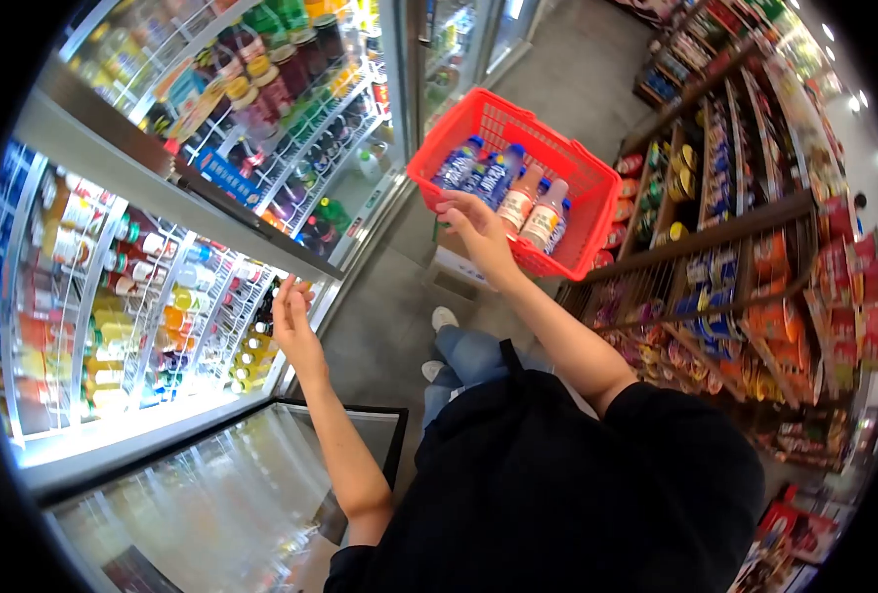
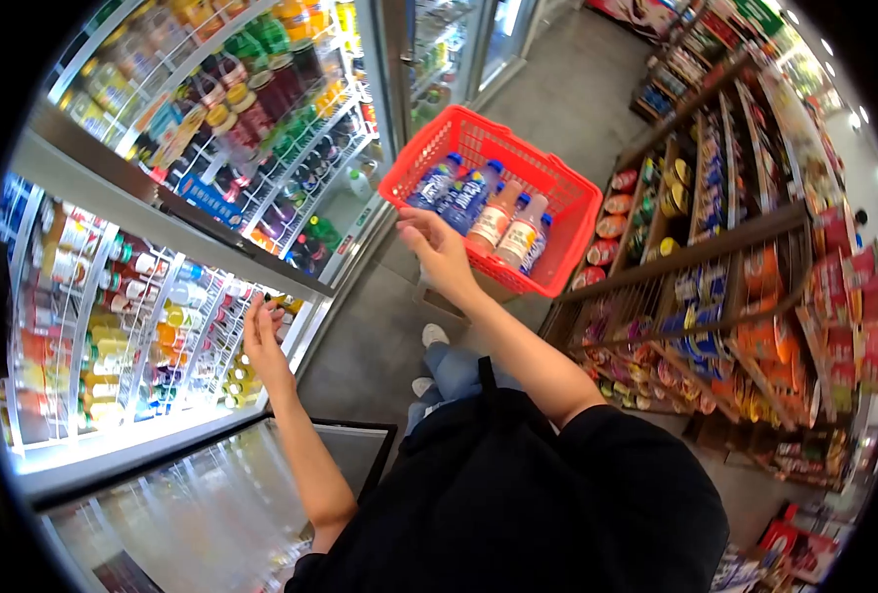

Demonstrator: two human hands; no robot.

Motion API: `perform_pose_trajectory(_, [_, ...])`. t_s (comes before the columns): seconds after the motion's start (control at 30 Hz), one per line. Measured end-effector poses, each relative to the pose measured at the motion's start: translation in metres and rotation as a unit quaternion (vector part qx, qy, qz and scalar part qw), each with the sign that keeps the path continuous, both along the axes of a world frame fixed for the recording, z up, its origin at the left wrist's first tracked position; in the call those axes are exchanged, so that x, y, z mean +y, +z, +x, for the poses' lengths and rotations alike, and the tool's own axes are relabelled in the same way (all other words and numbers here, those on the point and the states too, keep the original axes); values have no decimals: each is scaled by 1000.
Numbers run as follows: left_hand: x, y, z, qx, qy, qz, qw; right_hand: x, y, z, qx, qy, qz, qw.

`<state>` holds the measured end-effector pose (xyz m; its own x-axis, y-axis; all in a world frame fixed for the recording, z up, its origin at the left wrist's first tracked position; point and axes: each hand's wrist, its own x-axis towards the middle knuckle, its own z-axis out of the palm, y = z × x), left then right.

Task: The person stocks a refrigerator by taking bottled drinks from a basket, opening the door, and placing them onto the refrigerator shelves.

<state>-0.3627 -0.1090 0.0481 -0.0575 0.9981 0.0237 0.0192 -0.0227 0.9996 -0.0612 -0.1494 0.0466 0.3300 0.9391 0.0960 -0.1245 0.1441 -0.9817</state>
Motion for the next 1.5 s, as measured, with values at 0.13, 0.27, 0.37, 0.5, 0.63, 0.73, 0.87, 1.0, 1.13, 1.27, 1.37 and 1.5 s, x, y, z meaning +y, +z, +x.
perform_pose_trajectory(0.13, [-8,-1,34,-15,-70,-8,997,-34,-11,42,-30,-111,-23,993])
perform_pose_trajectory(0.27, [-11,-1,70,-46,-102,-26,993,-52,-16,79,-62,-176,-20,982])
perform_pose_trajectory(0.37, [-8,-10,94,-46,-121,-26,991,-60,-26,114,2,-235,-45,971])
perform_pose_trajectory(0.5, [1,-10,137,-54,-146,-31,987,-69,-28,156,61,-266,-84,958])
perform_pose_trajectory(0.63, [11,-2,194,-55,-208,-15,976,-76,-34,191,94,-275,-70,954])
perform_pose_trajectory(0.73, [12,-1,239,-41,-263,-14,964,-84,-46,212,134,-286,-97,944])
perform_pose_trajectory(0.87, [6,-12,297,-20,-339,-45,939,-89,-61,230,208,-292,-133,924])
perform_pose_trajectory(1.0, [0,-42,350,-34,-402,-70,912,-82,-79,252,237,-278,-167,916])
perform_pose_trajectory(1.13, [-1,-62,389,58,-430,-90,897,-61,-85,267,239,-244,-205,917])
perform_pose_trajectory(1.27, [5,-93,408,137,-456,-74,876,-47,-93,279,227,-225,-219,922])
perform_pose_trajectory(1.37, [8,-119,410,201,-468,-97,855,-34,-97,290,263,-244,-284,889])
perform_pose_trajectory(1.5, [14,-117,420,263,-499,-127,816,-30,-89,292,284,-229,-312,877])
